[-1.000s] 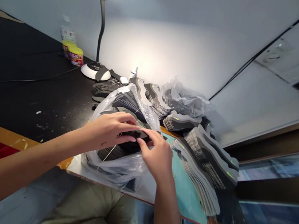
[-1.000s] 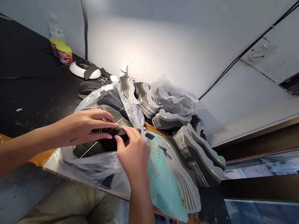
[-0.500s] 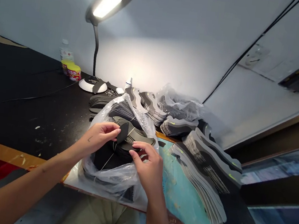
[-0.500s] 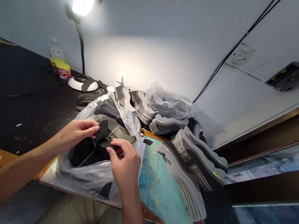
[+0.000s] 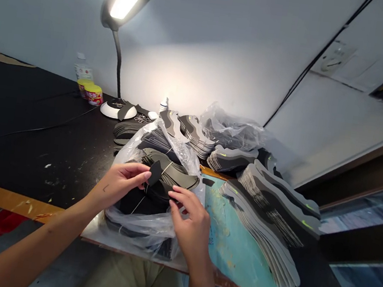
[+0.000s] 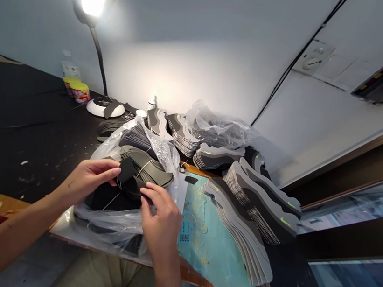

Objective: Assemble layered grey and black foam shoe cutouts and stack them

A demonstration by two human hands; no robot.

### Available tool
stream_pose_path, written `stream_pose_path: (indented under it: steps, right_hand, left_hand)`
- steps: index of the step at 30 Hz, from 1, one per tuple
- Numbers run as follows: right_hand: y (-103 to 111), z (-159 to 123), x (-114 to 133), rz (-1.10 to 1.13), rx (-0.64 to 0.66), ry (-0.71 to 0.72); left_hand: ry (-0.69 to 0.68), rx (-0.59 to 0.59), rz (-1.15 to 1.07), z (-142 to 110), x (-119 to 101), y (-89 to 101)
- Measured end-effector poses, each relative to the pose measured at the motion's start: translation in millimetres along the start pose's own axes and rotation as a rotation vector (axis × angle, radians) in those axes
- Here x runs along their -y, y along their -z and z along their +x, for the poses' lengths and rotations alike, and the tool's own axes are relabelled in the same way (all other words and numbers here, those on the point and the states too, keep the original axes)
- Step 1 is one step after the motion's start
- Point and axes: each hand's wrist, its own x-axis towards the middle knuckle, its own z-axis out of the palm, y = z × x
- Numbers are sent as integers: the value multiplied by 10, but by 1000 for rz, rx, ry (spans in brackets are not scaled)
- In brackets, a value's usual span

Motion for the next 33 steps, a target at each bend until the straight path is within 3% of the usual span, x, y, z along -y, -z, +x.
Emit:
stream_pose_path:
  steps: [4,10,16,18,21,26,33]
  right_hand:
    - [-29,-32,-53,-46,-31,12]
    - [-79,-78,-120,-111,-100,56]
    - [-118,-132,-149,-90,-109,22]
    - [-125,-154,-154,-72,-128,-35]
    - [-121,-161,-145,-44,-132,-76]
    - [-95,-67,-66,-163,-123,6]
    - [-62,71,22,-169,-145,-115]
  left_hand:
    - [-107,73,91,-51,3,-16]
    - [-447,86,310,-110,8,-52]
    - [-622,-130,493,-169,-10,-35]
    - [-639,-141,588,-145,14,-2]
    - [-607,-52,671,-96,99,55]
    - [-569,-13,616,-78,193,86]
    - [-541,-13,590,-84,190,77]
